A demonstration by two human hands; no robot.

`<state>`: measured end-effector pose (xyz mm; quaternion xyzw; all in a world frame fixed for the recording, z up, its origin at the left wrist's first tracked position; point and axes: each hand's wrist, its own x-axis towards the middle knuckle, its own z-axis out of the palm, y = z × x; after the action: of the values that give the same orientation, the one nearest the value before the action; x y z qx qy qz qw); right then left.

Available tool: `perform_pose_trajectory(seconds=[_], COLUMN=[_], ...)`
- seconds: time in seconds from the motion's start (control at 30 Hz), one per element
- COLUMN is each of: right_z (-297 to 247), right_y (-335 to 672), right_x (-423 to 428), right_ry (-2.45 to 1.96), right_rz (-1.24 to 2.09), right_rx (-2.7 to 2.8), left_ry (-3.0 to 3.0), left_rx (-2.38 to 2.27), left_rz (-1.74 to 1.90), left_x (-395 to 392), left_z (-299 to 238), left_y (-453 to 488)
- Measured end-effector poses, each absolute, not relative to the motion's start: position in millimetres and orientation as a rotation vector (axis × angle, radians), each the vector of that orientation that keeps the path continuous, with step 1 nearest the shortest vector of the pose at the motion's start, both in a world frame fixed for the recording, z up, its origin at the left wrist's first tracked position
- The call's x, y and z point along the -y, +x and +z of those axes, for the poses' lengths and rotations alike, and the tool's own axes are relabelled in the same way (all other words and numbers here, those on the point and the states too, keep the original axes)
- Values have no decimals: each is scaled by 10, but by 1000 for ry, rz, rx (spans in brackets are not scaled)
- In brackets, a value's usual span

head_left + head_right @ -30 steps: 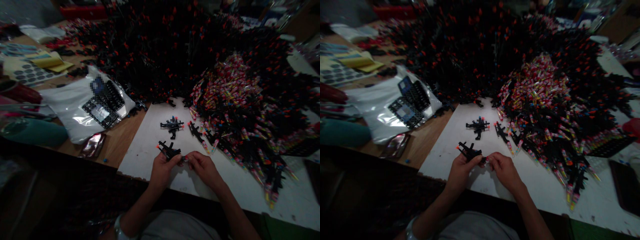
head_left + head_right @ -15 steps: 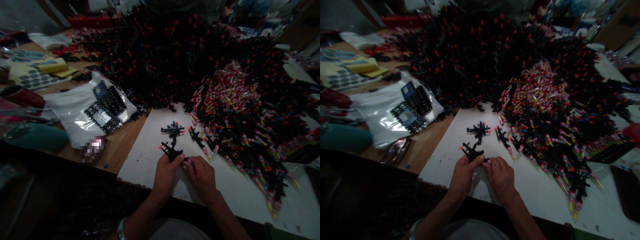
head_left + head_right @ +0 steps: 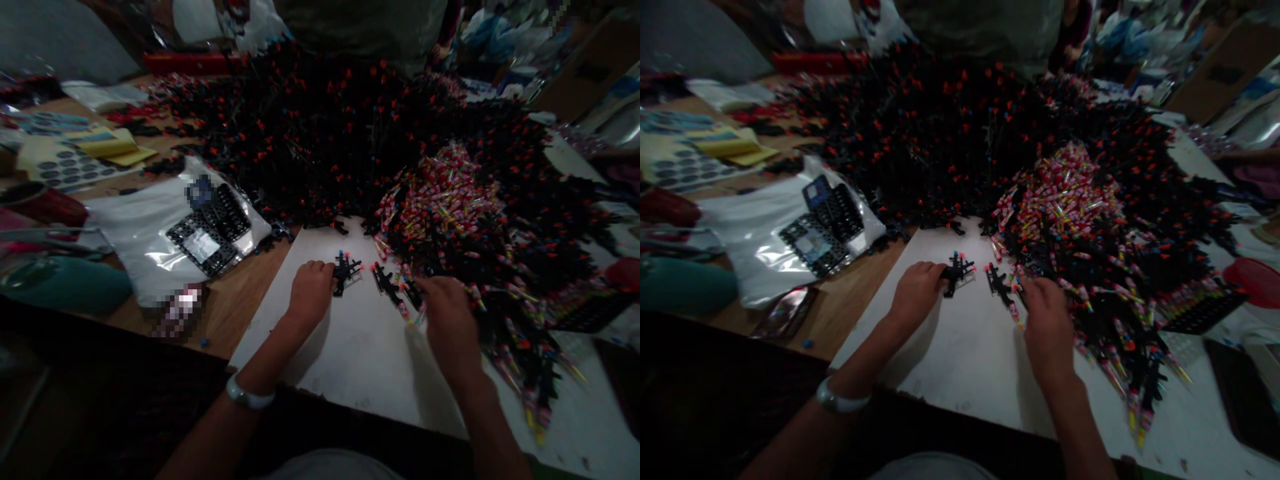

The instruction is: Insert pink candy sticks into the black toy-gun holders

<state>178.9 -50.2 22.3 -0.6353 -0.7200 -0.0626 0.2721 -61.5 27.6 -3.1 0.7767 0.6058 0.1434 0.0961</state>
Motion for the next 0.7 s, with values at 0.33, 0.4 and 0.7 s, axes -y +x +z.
perform_pose_trajectory(seconds=[0.33,0.4,0.7], right_z=[-414,-435,-280], right_y=[1402,1443,1271], right_x=[585,642,834], right_ry=[-1444,-1505,-1541], right_rz=[272,192,619], right_rx=[1957,1990,1787], left_ry=[970,750,700], left_rx=[-1392,-1223,-1138], left_rz=[1021,1045,992], left_x=[203,305,560], left_z=[102,89,39], left_y=[-749,-698,-412])
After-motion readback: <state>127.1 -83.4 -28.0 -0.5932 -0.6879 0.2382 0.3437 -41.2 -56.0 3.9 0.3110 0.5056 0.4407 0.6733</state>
